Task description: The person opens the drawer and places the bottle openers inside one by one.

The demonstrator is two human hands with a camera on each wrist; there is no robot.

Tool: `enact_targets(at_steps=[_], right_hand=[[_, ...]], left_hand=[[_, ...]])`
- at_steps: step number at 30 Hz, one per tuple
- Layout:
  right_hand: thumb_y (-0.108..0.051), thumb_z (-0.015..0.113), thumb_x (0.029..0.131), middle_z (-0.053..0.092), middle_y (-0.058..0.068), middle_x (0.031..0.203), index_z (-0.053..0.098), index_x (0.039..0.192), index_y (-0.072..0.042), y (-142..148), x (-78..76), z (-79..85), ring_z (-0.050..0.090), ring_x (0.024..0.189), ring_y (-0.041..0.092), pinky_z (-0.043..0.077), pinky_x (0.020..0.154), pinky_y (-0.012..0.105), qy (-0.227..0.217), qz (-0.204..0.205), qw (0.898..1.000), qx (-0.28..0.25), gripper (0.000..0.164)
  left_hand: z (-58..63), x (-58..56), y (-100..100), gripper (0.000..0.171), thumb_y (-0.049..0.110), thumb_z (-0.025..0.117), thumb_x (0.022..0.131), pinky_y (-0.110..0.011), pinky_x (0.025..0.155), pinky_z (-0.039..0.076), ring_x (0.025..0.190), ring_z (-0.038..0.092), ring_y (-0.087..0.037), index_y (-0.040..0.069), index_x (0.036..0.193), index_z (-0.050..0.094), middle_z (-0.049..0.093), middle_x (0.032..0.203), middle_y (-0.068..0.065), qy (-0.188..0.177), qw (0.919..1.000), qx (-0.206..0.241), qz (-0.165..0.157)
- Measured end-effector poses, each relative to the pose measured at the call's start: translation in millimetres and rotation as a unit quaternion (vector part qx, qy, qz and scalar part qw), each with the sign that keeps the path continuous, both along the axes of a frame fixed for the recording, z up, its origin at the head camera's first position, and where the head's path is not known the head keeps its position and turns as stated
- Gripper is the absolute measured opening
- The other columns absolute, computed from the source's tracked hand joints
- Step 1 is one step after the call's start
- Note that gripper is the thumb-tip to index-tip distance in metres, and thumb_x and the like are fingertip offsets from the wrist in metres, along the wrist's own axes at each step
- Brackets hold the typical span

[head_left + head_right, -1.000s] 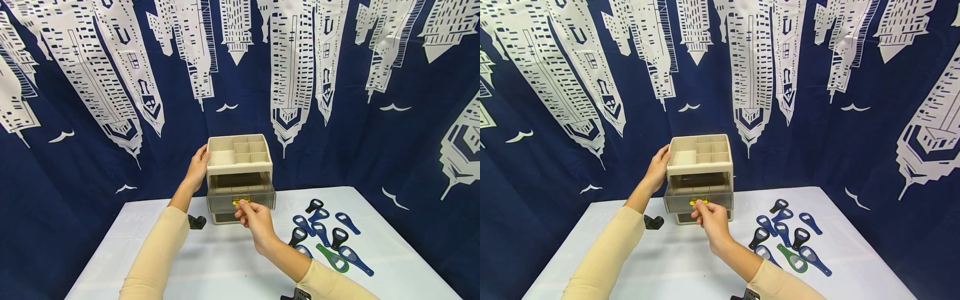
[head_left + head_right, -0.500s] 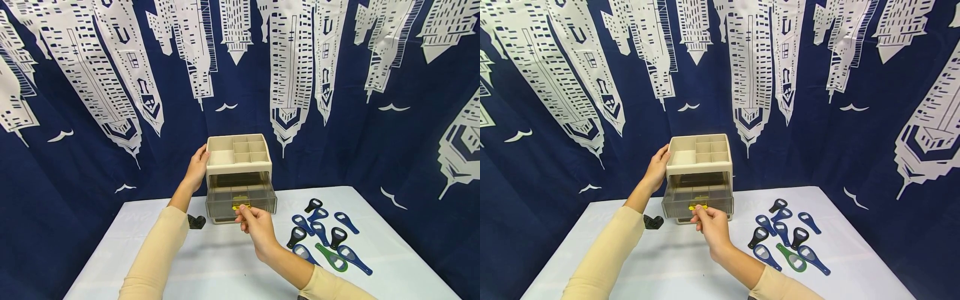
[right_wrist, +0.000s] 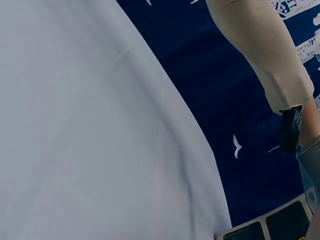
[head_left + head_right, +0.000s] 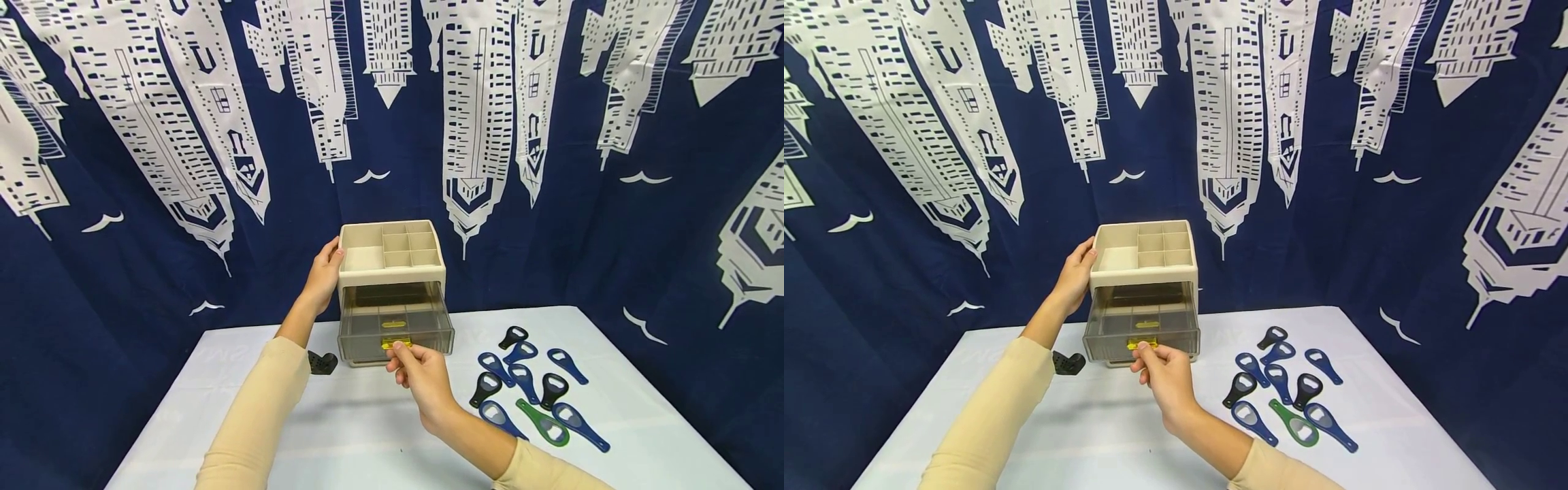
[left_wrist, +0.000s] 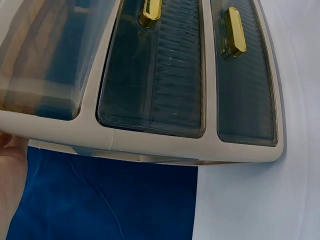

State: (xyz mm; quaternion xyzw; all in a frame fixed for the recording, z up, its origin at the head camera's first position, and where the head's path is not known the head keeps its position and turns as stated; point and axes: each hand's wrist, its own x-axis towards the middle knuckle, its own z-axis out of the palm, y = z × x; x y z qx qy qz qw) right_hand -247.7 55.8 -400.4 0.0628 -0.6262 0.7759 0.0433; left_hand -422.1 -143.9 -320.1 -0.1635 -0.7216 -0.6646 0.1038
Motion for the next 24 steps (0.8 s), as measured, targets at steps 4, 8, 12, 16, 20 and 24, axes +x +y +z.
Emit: enact_targets(at_steps=[4,8,12,16,20,24], right_hand=[[-0.022,0.066,0.104,0.068,0.005,0.072,0.072,0.093,0.003,2,0.4,-2.6,0.052,0.056,0.009,0.043,0.056,0.019,0.007,0.001,1.000,0.012,0.028],[-0.025,0.068,0.103,0.071,0.007,0.075,0.074,0.094,0.002,10,3.9,-2.3,0.054,0.056,0.011,0.042,0.057,0.021,0.021,0.014,0.999,0.026,0.029],[-0.019,0.069,0.102,0.073,0.009,0.079,0.074,0.100,0.007,25,9.0,-3.3,0.057,0.059,0.012,0.043,0.058,0.022,0.038,0.039,0.997,0.049,0.026],[-0.013,0.071,0.100,0.075,0.012,0.084,0.072,0.109,0.010,44,13.8,-3.6,0.061,0.063,0.013,0.045,0.059,0.022,0.068,0.065,0.992,0.086,0.025],[-0.006,0.070,0.099,0.076,0.014,0.090,0.072,0.114,0.009,65,16.3,-5.1,0.066,0.068,0.016,0.050,0.060,0.023,0.143,0.081,0.977,0.139,0.021],[0.002,0.068,0.098,0.076,0.016,0.094,0.072,0.115,0.009,84,17.6,-7.2,0.069,0.072,0.016,0.057,0.064,0.027,0.227,0.086,0.955,0.173,0.019]], left_hand=[[-1.1,1.2,0,0.053,0.019,0.036,0.115,-0.045,0.119,0.028,0.149,0.031,-0.029,0.002,0.163,0.022,0.028,0.165,-0.018,0.001,1.0000,0.002,-0.001],[-0.5,2.5,0,0.055,0.022,0.037,0.115,-0.046,0.120,0.027,0.149,0.030,-0.029,0.002,0.164,0.021,0.026,0.166,-0.018,0.003,1.0000,0.000,-0.006],[-0.2,2.7,1,0.055,0.021,0.036,0.115,-0.047,0.119,0.027,0.149,0.029,-0.031,0.002,0.164,0.019,0.025,0.166,-0.019,0.000,0.9999,0.001,-0.011],[3.3,4.4,0,0.054,0.018,0.033,0.115,-0.048,0.119,0.027,0.150,0.028,-0.034,-0.001,0.164,0.017,0.023,0.166,-0.023,-0.001,0.9999,0.002,-0.016],[9.6,12.1,1,0.054,0.015,0.034,0.115,-0.048,0.119,0.027,0.150,0.028,-0.036,-0.004,0.162,0.018,0.023,0.165,-0.026,0.006,0.9998,0.003,-0.018],[3.6,7.4,2,0.053,0.017,0.035,0.115,-0.046,0.119,0.028,0.150,0.030,-0.032,-0.001,0.163,0.021,0.026,0.165,-0.021,0.010,0.9999,0.005,-0.008]])
